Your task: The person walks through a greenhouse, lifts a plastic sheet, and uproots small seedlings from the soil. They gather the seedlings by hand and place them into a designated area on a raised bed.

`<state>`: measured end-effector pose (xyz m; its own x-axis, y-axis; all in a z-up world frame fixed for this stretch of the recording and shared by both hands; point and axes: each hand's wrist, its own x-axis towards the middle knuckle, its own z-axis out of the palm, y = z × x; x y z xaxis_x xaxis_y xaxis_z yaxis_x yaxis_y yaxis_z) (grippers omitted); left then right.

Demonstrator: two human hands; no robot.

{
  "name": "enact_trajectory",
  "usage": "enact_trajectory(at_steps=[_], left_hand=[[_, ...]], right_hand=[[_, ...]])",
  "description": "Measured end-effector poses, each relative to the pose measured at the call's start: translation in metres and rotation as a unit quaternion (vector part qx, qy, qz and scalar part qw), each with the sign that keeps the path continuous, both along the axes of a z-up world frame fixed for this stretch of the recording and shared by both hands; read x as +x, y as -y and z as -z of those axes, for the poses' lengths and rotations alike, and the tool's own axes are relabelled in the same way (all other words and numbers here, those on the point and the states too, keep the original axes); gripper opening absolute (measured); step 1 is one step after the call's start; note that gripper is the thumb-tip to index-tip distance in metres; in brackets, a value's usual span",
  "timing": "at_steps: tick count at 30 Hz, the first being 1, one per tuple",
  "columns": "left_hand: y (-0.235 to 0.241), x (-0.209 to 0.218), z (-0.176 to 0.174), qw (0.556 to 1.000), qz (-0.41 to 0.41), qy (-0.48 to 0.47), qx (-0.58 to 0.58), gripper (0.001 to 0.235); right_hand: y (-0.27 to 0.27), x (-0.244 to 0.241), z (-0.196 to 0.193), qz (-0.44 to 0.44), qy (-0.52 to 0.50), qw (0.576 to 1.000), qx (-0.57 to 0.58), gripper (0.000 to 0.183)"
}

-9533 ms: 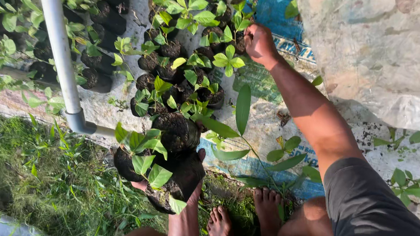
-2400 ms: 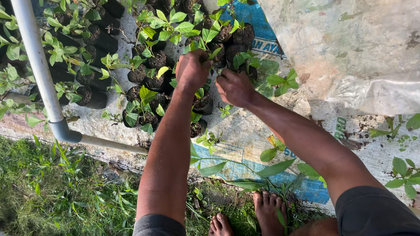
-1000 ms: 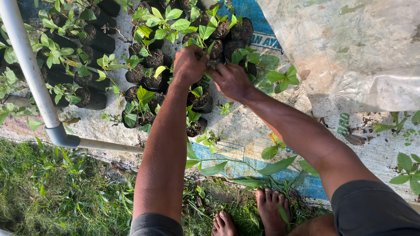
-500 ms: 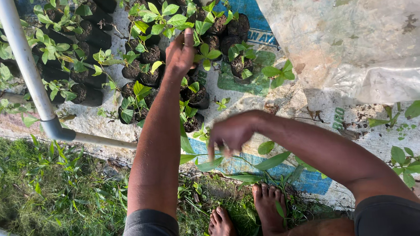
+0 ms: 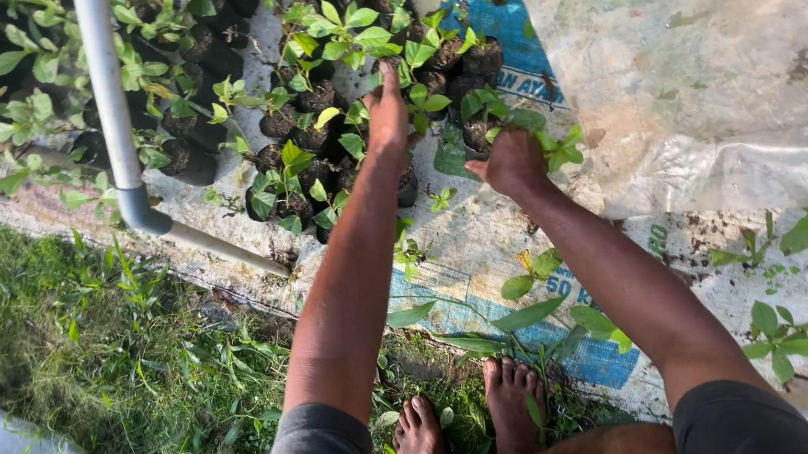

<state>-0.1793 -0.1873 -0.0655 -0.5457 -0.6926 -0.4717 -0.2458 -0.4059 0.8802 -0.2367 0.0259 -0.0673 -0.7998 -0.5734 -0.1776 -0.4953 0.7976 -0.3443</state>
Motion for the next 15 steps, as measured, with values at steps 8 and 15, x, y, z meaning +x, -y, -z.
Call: enact_trajectory(at_steps=[8,15], left_hand=[[-0.054,0.009,-0.008,0.996,-0.035,-0.074,0.031,0.107],[-0.104,0.031,0.007,0.966,-0.003,-0.115,-0.23,0.074]], right_hand=[[0.016,-0.015,0.063,0.028,-0.068,0.981,-0.178,0.097],[-0.019,-0.015,0.003,0.144,0.01,0.964,-0.224,0.092]])
